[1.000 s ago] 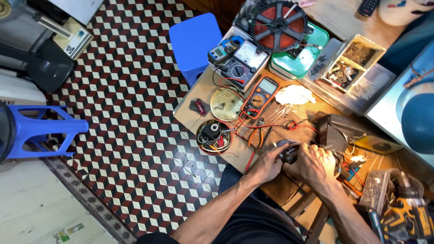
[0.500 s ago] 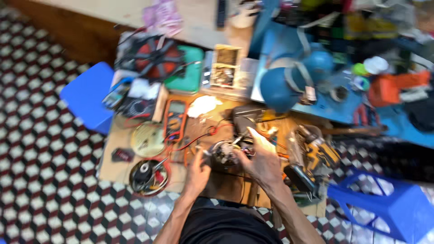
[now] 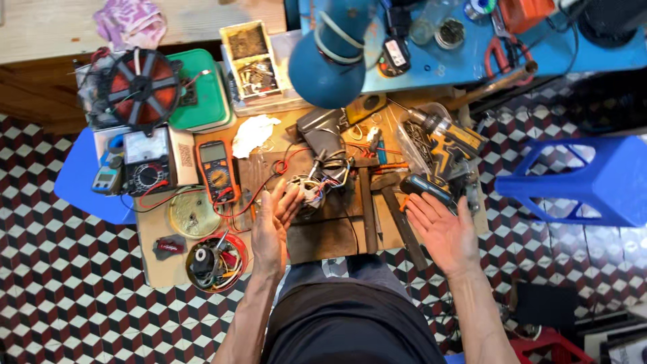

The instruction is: The person repairs a small electric motor at a cluttered workbench. They pick small parts from a parts bin, unscrew and separate the motor housing by hand, use a cordless drill on the assembly, and manipulate wires and components with a screwdriver while reassembling the unit.

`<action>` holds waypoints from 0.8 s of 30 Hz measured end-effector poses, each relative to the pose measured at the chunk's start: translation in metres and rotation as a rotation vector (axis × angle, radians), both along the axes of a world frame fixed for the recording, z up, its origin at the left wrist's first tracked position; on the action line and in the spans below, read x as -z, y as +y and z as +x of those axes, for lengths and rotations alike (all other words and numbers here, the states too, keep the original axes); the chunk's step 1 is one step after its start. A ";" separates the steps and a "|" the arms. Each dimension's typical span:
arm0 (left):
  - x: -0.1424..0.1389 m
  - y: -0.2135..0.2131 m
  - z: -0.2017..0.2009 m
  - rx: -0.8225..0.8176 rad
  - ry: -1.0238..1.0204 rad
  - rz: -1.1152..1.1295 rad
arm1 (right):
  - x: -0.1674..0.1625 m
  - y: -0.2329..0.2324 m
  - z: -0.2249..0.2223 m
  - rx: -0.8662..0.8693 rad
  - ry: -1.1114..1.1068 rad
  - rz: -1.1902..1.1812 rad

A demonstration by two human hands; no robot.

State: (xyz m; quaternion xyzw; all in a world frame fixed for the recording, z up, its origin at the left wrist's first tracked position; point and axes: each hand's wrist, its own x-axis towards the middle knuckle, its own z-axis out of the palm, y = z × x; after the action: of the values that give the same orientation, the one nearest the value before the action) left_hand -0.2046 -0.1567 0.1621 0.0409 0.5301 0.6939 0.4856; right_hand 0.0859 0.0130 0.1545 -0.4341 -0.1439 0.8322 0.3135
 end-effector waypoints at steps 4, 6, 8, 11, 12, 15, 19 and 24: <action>0.004 0.001 0.008 -0.022 -0.038 -0.004 | -0.002 -0.006 0.003 0.024 0.032 -0.006; 0.008 0.002 0.010 -0.025 -0.043 -0.015 | 0.000 -0.007 0.006 0.016 0.043 0.008; 0.013 0.003 0.010 -0.015 -0.046 -0.027 | 0.003 -0.007 0.006 0.009 0.002 -0.009; 0.020 0.008 0.005 -0.020 -0.038 -0.072 | 0.012 -0.003 -0.005 -0.119 -0.090 0.049; 0.022 0.010 0.001 -0.025 -0.043 -0.100 | 0.017 -0.002 -0.013 -0.178 -0.127 0.091; 0.027 0.013 -0.010 -0.032 0.029 -0.141 | 0.032 0.000 -0.040 -0.312 -0.253 0.142; 0.030 0.014 -0.019 -0.106 0.245 -0.141 | 0.056 0.004 -0.092 -0.481 -0.281 0.358; 0.013 0.013 -0.031 -0.365 0.300 -0.211 | 0.059 0.020 -0.150 -0.546 -0.232 0.610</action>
State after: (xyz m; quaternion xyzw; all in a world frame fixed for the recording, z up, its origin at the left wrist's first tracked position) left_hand -0.2351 -0.1440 0.1491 -0.0037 0.6642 0.6972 0.2698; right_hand -0.0642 0.0328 0.0957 -0.3581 -0.5273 0.7498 0.1776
